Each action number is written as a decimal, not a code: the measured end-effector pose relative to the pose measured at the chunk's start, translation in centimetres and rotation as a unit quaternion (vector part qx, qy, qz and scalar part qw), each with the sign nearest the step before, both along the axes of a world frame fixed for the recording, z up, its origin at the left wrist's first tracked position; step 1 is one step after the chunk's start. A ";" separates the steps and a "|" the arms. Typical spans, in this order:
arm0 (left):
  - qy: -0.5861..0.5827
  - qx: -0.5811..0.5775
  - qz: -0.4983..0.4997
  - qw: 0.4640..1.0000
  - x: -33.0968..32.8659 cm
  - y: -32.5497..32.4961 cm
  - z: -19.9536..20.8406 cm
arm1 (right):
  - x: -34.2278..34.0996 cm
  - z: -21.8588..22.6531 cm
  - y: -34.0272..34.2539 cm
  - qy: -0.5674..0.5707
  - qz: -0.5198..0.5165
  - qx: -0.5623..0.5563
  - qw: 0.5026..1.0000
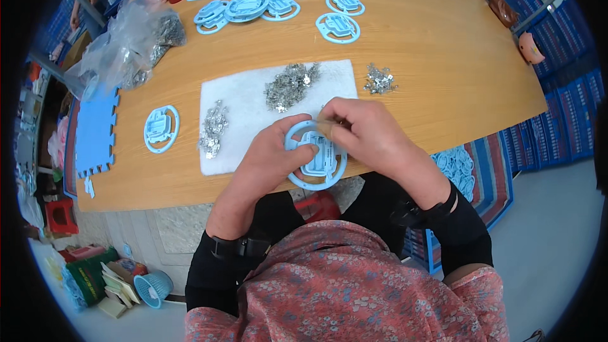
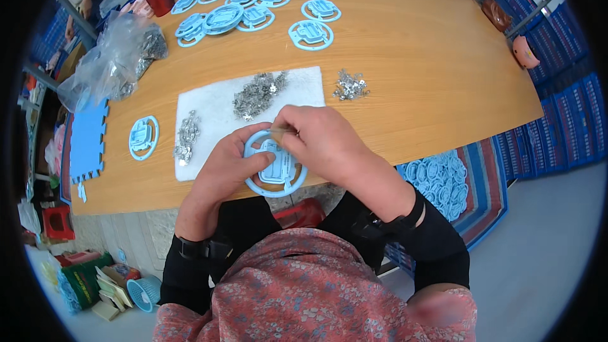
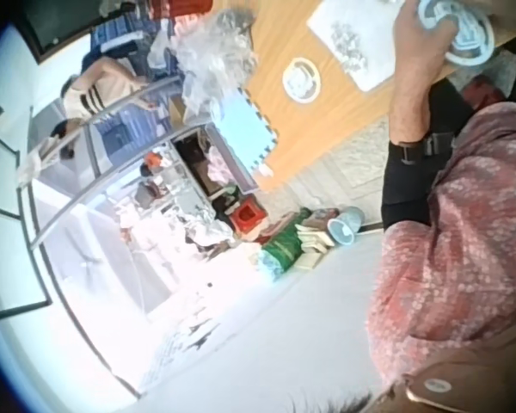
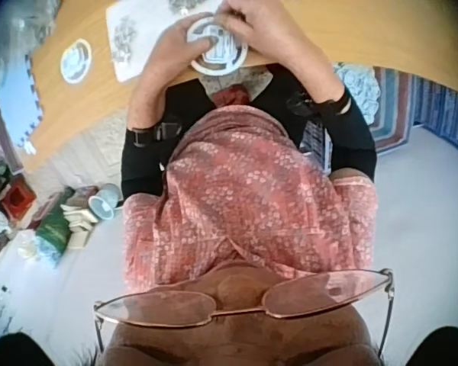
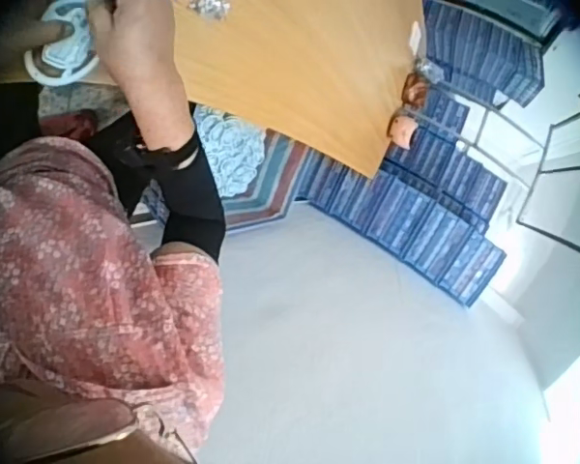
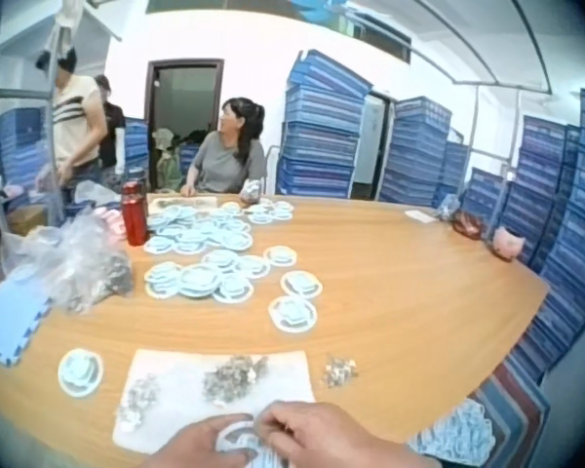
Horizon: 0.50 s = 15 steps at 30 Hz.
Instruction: The person assembles light-blue circular plastic parts by inserting small metallic components into them using a pointed tool. They handle the parts one at a time, pick up the metal pieces, and place them into the plastic frames on a table.
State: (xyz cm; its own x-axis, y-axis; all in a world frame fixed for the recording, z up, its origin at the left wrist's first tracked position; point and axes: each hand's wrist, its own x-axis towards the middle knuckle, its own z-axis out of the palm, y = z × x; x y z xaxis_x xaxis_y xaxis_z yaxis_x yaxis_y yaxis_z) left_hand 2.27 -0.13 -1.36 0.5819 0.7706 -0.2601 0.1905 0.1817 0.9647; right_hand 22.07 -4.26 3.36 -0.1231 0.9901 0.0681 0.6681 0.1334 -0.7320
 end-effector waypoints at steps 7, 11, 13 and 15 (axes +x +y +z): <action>-0.041 -0.079 -0.007 0.996 -0.1 0.1 1.3 | 0.8 0.1 -1.0 0.023 -0.020 0.039 0.999; -0.096 -0.095 0.001 0.991 0.0 -0.6 1.7 | 0.7 -1.5 -1.0 0.065 -0.018 0.068 0.995; -0.148 -0.124 0.014 0.981 0.0 -0.8 1.8 | 1.1 -1.6 -1.3 0.136 -0.082 0.006 0.987; -0.163 -0.131 -0.002 0.978 -0.2 -0.7 1.8 | 1.1 -2.6 -1.6 0.303 -0.051 -0.117 0.944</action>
